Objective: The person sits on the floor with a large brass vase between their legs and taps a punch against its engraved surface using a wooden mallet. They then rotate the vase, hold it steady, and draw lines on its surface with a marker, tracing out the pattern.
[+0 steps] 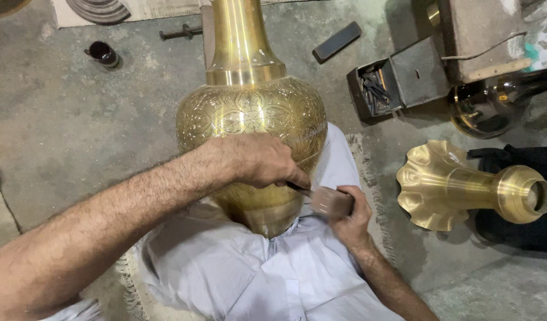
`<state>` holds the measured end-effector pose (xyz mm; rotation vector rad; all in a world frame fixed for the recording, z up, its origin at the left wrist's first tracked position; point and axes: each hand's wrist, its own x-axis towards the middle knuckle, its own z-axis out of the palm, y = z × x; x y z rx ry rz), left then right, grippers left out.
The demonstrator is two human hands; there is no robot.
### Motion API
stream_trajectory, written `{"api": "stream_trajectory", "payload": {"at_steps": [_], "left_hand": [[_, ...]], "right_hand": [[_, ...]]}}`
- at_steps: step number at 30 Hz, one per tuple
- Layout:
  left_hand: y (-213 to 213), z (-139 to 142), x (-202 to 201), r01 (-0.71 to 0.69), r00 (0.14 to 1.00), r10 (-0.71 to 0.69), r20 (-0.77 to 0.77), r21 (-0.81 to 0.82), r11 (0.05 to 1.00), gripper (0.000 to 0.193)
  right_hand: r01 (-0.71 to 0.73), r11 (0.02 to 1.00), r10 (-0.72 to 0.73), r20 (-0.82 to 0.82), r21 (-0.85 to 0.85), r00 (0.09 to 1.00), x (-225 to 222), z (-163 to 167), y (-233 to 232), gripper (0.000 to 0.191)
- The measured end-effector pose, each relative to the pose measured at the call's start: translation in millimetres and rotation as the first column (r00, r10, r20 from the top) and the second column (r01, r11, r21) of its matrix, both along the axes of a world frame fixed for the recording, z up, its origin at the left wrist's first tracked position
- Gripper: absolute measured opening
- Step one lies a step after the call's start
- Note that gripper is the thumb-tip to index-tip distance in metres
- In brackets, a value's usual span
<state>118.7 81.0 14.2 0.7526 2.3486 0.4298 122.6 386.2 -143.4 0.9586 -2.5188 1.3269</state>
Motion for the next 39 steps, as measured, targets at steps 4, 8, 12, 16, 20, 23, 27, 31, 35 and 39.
{"api": "stream_trajectory", "payload": {"at_steps": [4,8,12,16,20,23,27,31,35,39], "left_hand": [[-1.8,-1.5,0.4,-0.009,0.999,0.012,-0.044,0.067,0.998,0.049],[-3.2,-1.9,-2.7,0.0,1.0,0.002,-0.027,0.057,0.998,0.051],[-1.1,-2.9,-3.7,0.014,1.0,-0.013,-0.012,0.036,0.999,0.05],[-6.6,-7.4,1.8,-0.025,0.997,0.033,-0.075,0.1,0.995,0.04],[-17.5,-16.0,10.4,-0.07,0.979,0.105,-0.172,0.201,0.977,0.038],[-24.2,-23.9,15.1,-0.088,0.981,0.125,-0.149,0.231,0.969,0.037],[-30.1,-31.9,19.5,-0.067,0.94,0.19,-0.285,0.391,0.918,0.043],[-31.2,-35.9,21.0,-0.056,0.941,0.171,-0.293,0.363,0.93,0.039],[-26.4,-36.3,20.7,-0.071,0.949,0.154,-0.275,0.288,0.955,0.041],[-26.3,-35.8,27.0,-0.102,0.938,0.191,-0.288,0.298,0.949,0.043]], "right_hand": [[-0.101,0.887,0.205,0.19,-0.45,0.96,4.6,0.5,-5.7,0.04],[-0.073,0.955,0.123,0.16,-0.289,0.979,6.5,-3.9,-4.6,0.038],[0.041,0.999,-0.043,0.106,0.024,0.993,6.0,-3.5,1.4,0.027],[-0.016,0.977,0.061,0.207,-0.21,0.976,2.8,-1.2,3.1,0.032],[-0.084,0.992,0.084,-0.013,-0.098,0.996,-2.1,-2.6,3.1,0.041],[-0.034,0.935,0.112,0.202,-0.353,0.973,-1.0,-5.5,-0.3,0.035],[-0.005,0.941,0.128,0.341,-0.339,0.931,-5.4,1.8,-3.1,0.036],[-0.049,0.998,0.051,0.093,-0.026,0.994,-18.1,19.2,-2.8,0.034],[-0.146,0.989,0.144,-0.083,-0.018,0.986,-22.5,27.9,-5.7,0.038],[-0.104,0.995,0.103,0.007,0.011,0.995,-17.7,32.3,-7.3,0.036]]}}
